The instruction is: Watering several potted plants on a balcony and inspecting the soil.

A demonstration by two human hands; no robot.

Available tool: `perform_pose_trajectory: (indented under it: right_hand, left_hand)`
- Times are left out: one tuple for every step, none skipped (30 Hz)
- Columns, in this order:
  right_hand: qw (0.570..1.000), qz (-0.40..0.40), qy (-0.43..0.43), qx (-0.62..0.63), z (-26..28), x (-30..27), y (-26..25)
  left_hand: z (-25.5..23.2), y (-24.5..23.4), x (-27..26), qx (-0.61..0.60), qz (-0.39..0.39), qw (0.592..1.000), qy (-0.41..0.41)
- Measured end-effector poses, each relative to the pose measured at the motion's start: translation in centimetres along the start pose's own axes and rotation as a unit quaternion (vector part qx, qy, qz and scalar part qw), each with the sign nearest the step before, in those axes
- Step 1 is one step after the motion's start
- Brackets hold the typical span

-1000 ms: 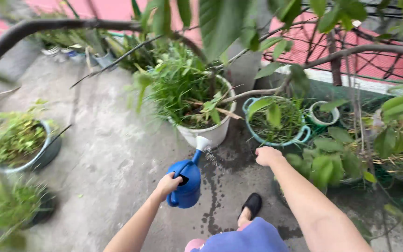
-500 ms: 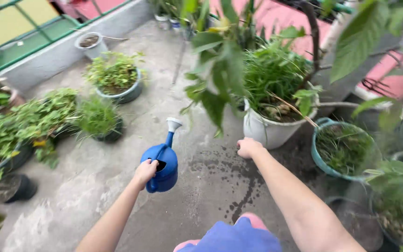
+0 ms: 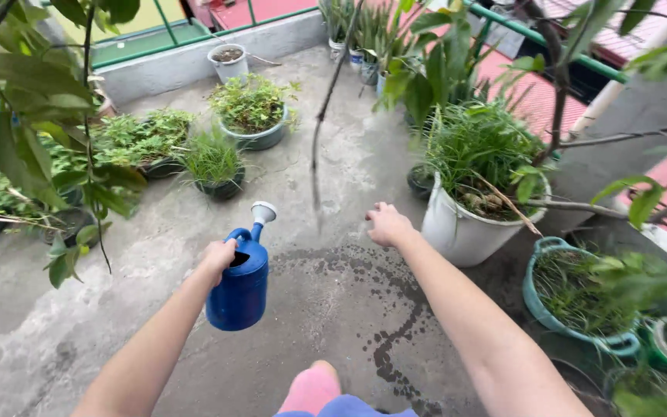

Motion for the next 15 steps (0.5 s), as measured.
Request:
perform_pose_trajectory:
  right_hand:
    - [1.000,0.005,0.010,-0.001,0.2,-2.0,0.4]
    - [1.000,0.010,0.020,-0.002,0.4,-3.9,0.9]
    - [0.999,0.013,0.031,-0.003,0.3,-5.4,1.1]
    - [0.998,0.020,0.048,-0.017,0.3,-6.8,1.5]
    - [0.997,0.030,0.062,-0.030,1.1,-8.3,2.1]
    - [0.996,0.036,0.071,-0.029,1.1,-9.7,2.7]
    - [0.996,0.023,0.080,-0.038,1.1,-10.3,2.8]
    - [0.995,0.010,0.089,-0.047,1.2,-10.7,2.9]
    - [0.994,0.011,0.096,-0.046,2.1,-11.7,2.9]
    - [0.992,0.005,0.113,-0.060,3.1,-12.5,2.8]
    - [0.989,-0.001,0.127,-0.071,4.2,-12.8,2.7]
    - [0.989,-0.001,0.130,-0.067,5.5,-13.4,2.5]
    - [0.986,0.001,0.147,-0.082,7.6,-14.0,2.6]
    - [0.982,0.003,0.164,-0.097,9.9,-14.6,2.8]
    - [0.983,0.008,0.161,-0.093,11.6,-14.6,3.9]
  left_hand:
    - [-0.2,-0.3,-1.3,0.020,-0.002,1.000,-0.009]
    - [-0.3,-0.7,-2.4,0.040,-0.005,0.999,-0.018]
    - [0.1,-0.4,-2.2,0.041,0.006,0.999,-0.017]
    - [0.6,-0.2,-2.0,0.018,0.024,1.000,-0.004]
    - [1.7,-0.7,-2.0,-0.005,0.039,0.999,0.005]
    - [1.8,-0.8,-3.0,-0.003,0.049,0.999,0.003]
    - [1.4,-1.0,-3.4,-0.017,0.067,0.998,-0.003]
    - [0.9,-1.4,-3.7,-0.031,0.084,0.996,-0.009]
    - [1.3,-1.6,-3.5,-0.029,0.090,0.995,-0.008]
    - [1.6,-1.8,-3.2,-0.041,0.116,0.992,0.006]
    - [1.8,-2.4,-2.5,-0.051,0.137,0.989,0.020]
    - [1.9,-2.5,-2.2,-0.046,0.140,0.989,0.021]
    - [2.3,-3.4,-2.1,-0.067,0.170,0.981,0.061]
    - [2.9,-4.4,-2.0,-0.088,0.199,0.971,0.100]
    - [3.3,-5.5,-3.1,-0.083,0.197,0.972,0.094]
Point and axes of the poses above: each hand's wrist, its own x-axis towards the middle knuckle, its own y-axis out of the palm, z = x × y, the point moved 3 cm from there along x, towards the middle knuckle, and after that the axes turned 3 degrees about z, right-handed, at the moved point
